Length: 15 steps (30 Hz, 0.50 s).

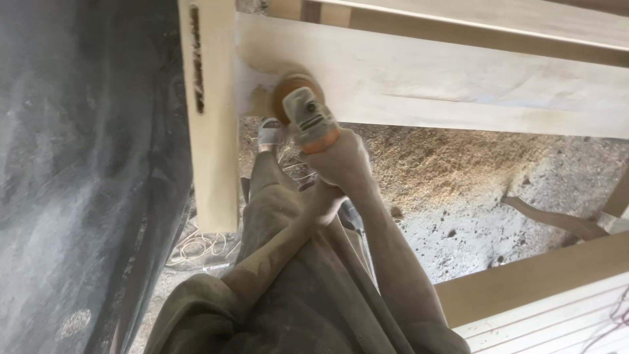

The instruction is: The person uses a power sander to smooth the surface of a wooden slat on a larger frame, moving the tool back and forth along the wood while producing sawdust.

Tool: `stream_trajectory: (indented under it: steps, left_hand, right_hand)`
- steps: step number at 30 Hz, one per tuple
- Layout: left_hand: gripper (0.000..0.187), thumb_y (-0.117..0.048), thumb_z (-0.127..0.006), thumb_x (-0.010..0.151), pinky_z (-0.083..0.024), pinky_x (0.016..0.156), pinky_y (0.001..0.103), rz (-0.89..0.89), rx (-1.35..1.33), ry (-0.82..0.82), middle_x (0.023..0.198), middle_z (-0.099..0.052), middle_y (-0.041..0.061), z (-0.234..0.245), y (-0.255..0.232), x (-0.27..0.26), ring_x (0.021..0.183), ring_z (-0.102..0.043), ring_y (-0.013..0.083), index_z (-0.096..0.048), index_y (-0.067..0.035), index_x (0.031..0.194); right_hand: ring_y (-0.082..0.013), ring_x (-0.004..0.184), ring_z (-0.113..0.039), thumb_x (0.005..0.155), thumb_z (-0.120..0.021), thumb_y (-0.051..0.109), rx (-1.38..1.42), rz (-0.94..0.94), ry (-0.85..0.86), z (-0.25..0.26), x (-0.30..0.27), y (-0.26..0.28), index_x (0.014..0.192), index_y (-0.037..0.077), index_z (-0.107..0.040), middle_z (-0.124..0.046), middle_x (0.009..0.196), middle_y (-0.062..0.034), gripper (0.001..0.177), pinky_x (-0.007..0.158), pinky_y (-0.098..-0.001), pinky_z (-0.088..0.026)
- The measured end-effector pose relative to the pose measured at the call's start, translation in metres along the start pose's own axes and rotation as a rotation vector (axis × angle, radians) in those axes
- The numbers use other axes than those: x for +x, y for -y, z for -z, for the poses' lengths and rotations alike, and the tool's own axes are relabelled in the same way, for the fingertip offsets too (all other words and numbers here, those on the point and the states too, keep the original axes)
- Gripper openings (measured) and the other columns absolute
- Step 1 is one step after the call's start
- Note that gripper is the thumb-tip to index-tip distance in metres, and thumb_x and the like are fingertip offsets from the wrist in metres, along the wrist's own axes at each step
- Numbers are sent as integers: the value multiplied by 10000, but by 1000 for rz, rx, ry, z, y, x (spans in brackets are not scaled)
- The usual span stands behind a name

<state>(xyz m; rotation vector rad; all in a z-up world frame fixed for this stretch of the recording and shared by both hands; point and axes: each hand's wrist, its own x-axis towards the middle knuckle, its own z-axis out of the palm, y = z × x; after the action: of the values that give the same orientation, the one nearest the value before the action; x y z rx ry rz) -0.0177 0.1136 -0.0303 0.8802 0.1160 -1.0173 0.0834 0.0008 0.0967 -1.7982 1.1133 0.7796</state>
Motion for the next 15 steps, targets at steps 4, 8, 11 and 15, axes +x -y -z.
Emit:
stream_trajectory:
  steps: [4,8,11,15]
  left_hand:
    - [276,-59,-822,918,-595,740,345,43,-48,83,1034,-707,109,-44,36,10,840,-688,181,-663,39,1121]
    - [317,-129,-835,860,-619,752,347,160,120,89,1018,-737,104,-82,57,22,846,-724,178,-680,16,1095]
    - [370,-206,-838,832,-640,797,355,430,332,155,1025,-751,112,-109,62,34,880,-752,204,-680,-15,1106]
    - [350,-196,-816,829,-628,830,383,626,367,242,1011,-742,115,-156,72,55,917,-744,236,-665,-28,1097]
  right_hand:
    - [-141,688,-751,705,-898,323,62,-118,-37,28,4,-42,980,70,-738,-744,823,-44,407,663,-327,-676]
    - [-159,708,-735,810,-855,322,-139,-49,-124,52,16,-98,1050,51,-716,-728,858,-83,388,670,-334,-675]
    - [-160,752,-743,769,-873,240,35,-214,-220,77,25,-141,1056,15,-696,-728,914,-90,405,692,-339,-675]
    - [-165,784,-725,732,-840,143,247,-331,-308,117,26,-184,1106,51,-658,-706,949,-76,426,729,-349,-665]
